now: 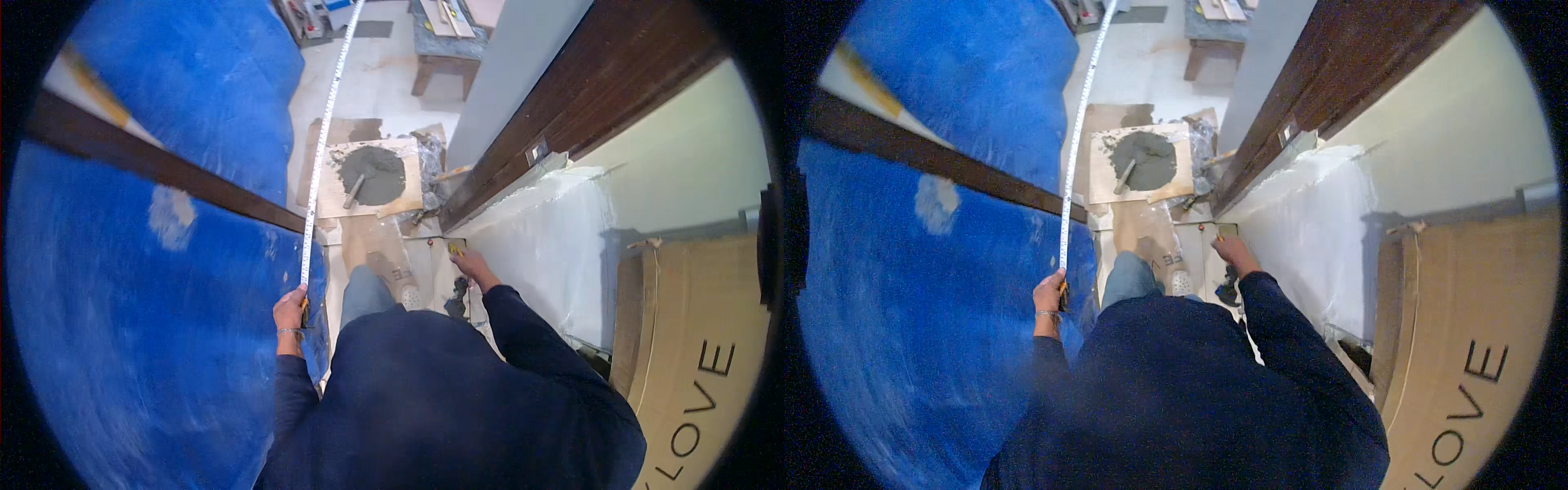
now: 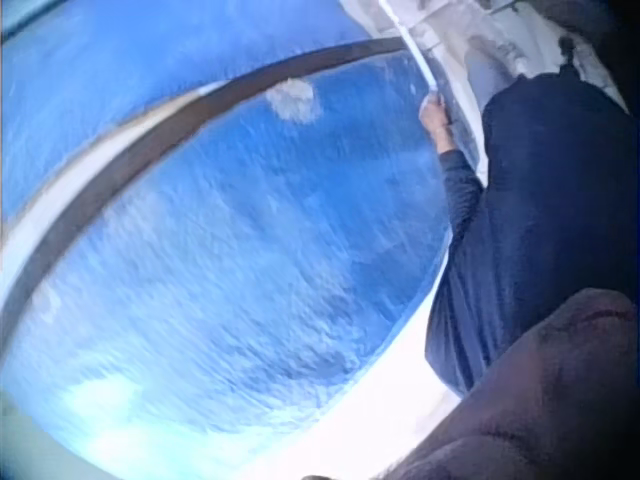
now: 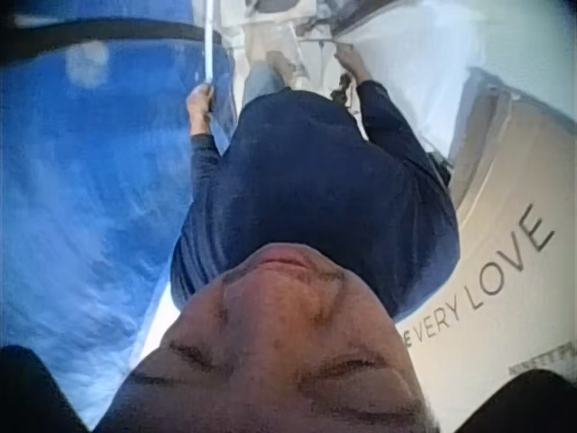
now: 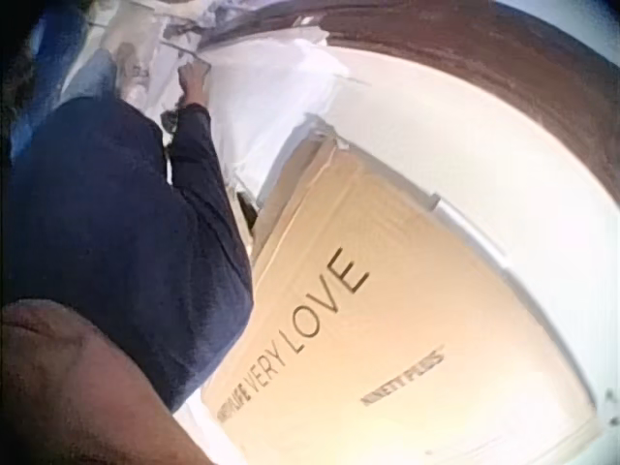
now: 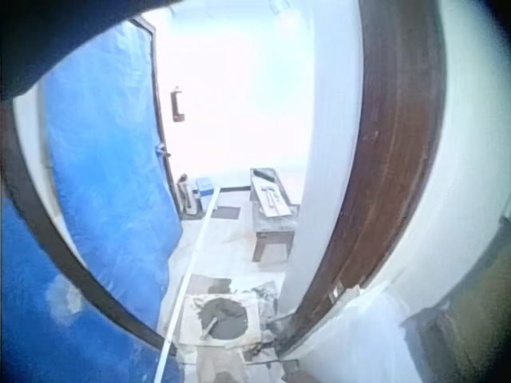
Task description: The person measures a tiled floor area and a wooden board using a tape measure and marks the measurements with a pencil. They move between the floor and the board to transfer dimensions.
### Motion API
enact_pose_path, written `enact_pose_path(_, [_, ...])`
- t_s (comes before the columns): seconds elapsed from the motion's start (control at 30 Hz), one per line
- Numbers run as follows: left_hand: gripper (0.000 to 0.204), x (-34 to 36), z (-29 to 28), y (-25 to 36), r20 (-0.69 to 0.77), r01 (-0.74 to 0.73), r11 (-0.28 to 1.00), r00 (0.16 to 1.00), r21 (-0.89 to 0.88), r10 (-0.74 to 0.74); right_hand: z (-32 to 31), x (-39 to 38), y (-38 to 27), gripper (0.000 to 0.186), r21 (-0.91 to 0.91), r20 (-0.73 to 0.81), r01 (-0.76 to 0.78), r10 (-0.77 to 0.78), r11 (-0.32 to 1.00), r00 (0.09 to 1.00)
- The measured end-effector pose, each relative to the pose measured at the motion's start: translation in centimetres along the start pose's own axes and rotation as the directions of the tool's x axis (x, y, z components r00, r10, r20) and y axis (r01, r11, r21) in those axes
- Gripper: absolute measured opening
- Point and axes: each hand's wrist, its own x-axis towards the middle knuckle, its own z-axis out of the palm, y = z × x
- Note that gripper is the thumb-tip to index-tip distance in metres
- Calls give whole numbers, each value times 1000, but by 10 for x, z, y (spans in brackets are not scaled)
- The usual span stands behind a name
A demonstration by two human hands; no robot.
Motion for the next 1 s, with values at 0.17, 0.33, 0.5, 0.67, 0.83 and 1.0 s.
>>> enact_pose_path(0.17, [41, 89, 33, 43, 68, 28, 997, 997, 73, -33, -3, 59, 4, 42, -50, -2, -137, 137, 989, 991])
enact_pose_path(0.33, [46, 188, 57, 128, 232, -180, 935, 966, 306, 110, 5, 42, 57, 46, -297, 131, -233, 281, 926, 951])
enact_pose_path(0.5, [32, 299, 80, 210, 456, -636, 527, 772, 564, 444, -38, 79, -20, 44, -196, 284, -451, 491, 871, 824])
enact_pose_path(0.67, [27, 383, 123, 304, 541, -795, 303, 587, 526, 602, -79, 204, -106, 36, 317, 224, -634, 594, 706, 773])
enact_pose_path(0.83, [31, 412, 181, 404, 481, -773, 515, 634, 369, 606, -138, 328, -140, 35, 102, -155, -248, 262, 963, 953])
enact_pose_path(1.0, [39, 434, 235, 488, 413, -573, 704, 811, 421, 414, -204, 453, -143, 34, 11, 128, -329, 325, 944, 937])
